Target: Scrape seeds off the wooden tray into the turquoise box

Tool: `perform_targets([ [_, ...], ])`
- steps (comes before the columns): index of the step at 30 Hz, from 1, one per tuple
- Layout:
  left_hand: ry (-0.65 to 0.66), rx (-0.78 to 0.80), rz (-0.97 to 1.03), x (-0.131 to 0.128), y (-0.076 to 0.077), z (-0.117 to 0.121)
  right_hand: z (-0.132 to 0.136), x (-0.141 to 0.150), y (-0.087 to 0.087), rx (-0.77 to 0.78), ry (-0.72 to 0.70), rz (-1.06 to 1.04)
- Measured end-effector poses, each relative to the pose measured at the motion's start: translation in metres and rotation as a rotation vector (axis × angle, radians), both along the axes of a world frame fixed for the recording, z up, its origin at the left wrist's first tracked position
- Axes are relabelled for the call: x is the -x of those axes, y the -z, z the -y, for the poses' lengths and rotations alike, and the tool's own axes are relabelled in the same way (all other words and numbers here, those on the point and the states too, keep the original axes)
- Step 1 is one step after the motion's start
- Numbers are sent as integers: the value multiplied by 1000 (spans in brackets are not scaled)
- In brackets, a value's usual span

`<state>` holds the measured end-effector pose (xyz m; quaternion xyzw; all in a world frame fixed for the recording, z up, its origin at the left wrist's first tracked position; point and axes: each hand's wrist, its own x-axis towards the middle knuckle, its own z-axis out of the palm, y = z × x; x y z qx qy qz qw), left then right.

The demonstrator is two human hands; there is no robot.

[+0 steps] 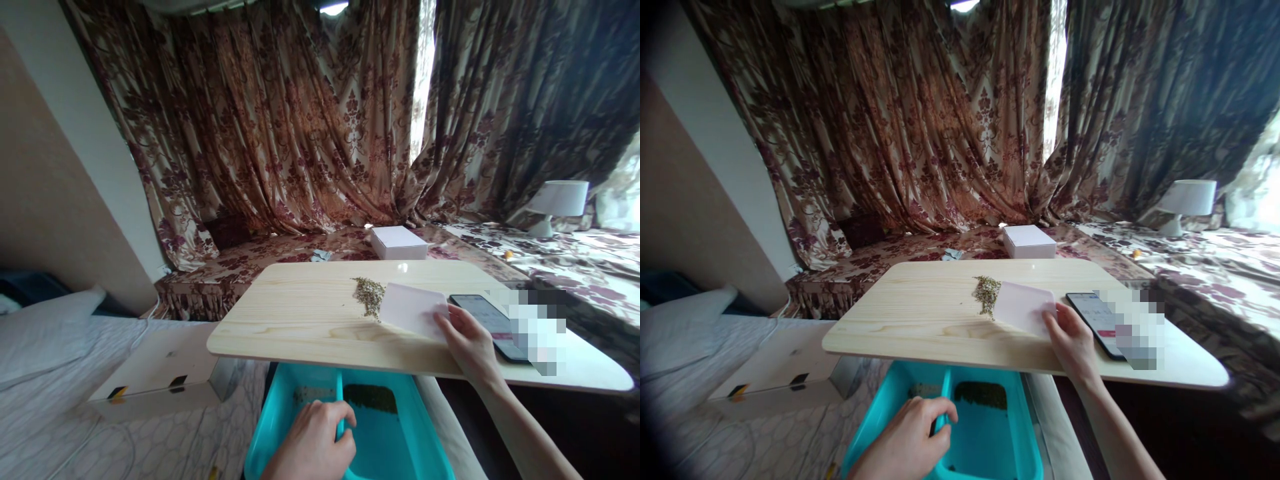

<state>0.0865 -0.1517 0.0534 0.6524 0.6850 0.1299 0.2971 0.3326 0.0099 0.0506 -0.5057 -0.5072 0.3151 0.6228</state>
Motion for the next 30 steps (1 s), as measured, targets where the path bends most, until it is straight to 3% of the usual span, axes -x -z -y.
perform_targets([
  [14,10,-41,-5,1,-1,-2,-1,0,2,41,35,-30],
  [22,34,-52,9,-2,-10,-2,1,-1,-2,-5,-1,4],
  [30,20,-46,4,-2,-7,-2,-6,-2,9,-64,-66,-23],
])
